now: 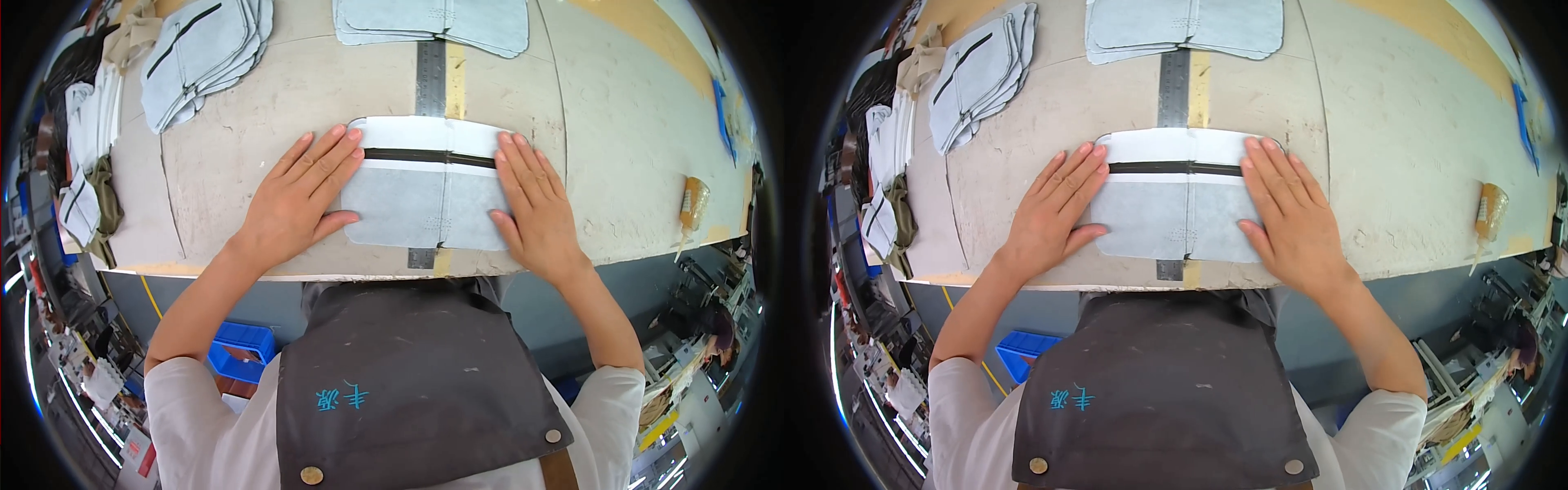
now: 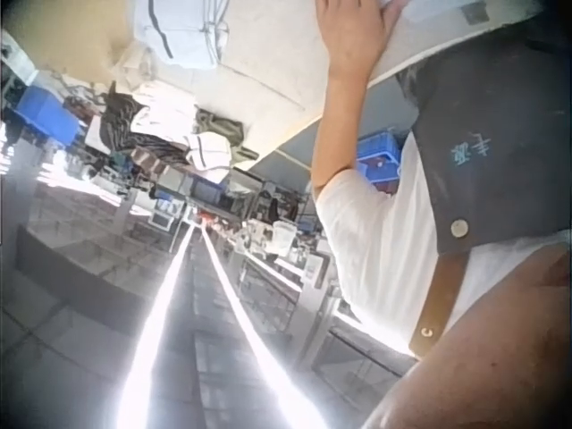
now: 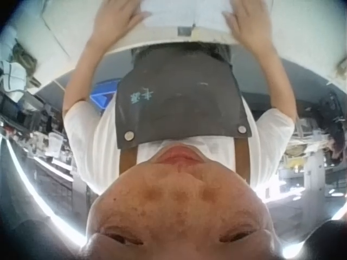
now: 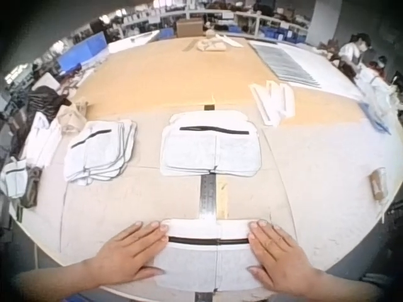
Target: The recorder is aligning and pressing adhesive strips onto pre-cut leather/fabric pieces to assemble pockets or panels.
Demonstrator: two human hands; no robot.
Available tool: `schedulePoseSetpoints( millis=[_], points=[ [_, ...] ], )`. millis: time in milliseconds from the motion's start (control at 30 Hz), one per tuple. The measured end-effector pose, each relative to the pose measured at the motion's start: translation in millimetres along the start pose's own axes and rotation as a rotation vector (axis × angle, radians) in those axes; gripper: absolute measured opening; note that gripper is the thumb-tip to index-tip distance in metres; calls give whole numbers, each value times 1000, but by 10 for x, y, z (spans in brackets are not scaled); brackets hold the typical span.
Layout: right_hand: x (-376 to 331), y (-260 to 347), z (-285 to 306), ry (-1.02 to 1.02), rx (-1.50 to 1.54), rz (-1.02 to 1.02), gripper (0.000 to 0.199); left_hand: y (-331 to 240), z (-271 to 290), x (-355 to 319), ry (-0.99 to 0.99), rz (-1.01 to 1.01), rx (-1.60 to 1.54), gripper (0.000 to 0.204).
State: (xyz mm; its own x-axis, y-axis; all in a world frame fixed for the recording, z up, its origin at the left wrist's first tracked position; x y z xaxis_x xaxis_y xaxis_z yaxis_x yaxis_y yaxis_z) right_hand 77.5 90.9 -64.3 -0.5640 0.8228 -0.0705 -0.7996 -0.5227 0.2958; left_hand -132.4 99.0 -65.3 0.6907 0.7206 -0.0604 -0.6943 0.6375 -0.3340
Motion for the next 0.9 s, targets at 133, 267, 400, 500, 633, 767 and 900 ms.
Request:
schedulePoseSetpoints(
  millis=[133,267,400,500,633,767,900],
  points=[
    [-183,-80,78,-15,-31,10,58,-2,74,-87,-31,-50,-8,76],
    [-199,-79,132,-28,-38,9,52,-22,183,-28,-77,-75,-6,69],
    [-154,-41,179,-5,-118,23,47,-60,240,10,-107,-126,49,59],
    [-157,-76,200,-22,-104,32,46,-48,223,17,-132,-136,71,55],
    [-245,-122,242,-90,-91,30,44,-59,254,22,-145,-127,49,52],
    [-147,-73,247,-148,-72,38,41,31,285,1,-186,-61,20,38],
    [-201,-193,302,-312,101,-33,43,132,327,90,-276,-19,-130,26]
  ],
)
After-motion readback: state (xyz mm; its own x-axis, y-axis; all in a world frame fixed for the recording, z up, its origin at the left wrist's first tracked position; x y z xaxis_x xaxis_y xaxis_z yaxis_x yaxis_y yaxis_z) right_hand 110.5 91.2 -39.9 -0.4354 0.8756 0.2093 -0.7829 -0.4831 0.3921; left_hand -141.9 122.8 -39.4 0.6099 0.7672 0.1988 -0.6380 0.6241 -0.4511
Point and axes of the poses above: each hand's wrist, its own x-axis towards the middle knuckle, its own z-axis out of the back of the hand, y = z × x, the point moved 10 cm from there along x, towards the middle knuckle, and after that the axes turned 1 degree about -z, right-handed, at the moved point
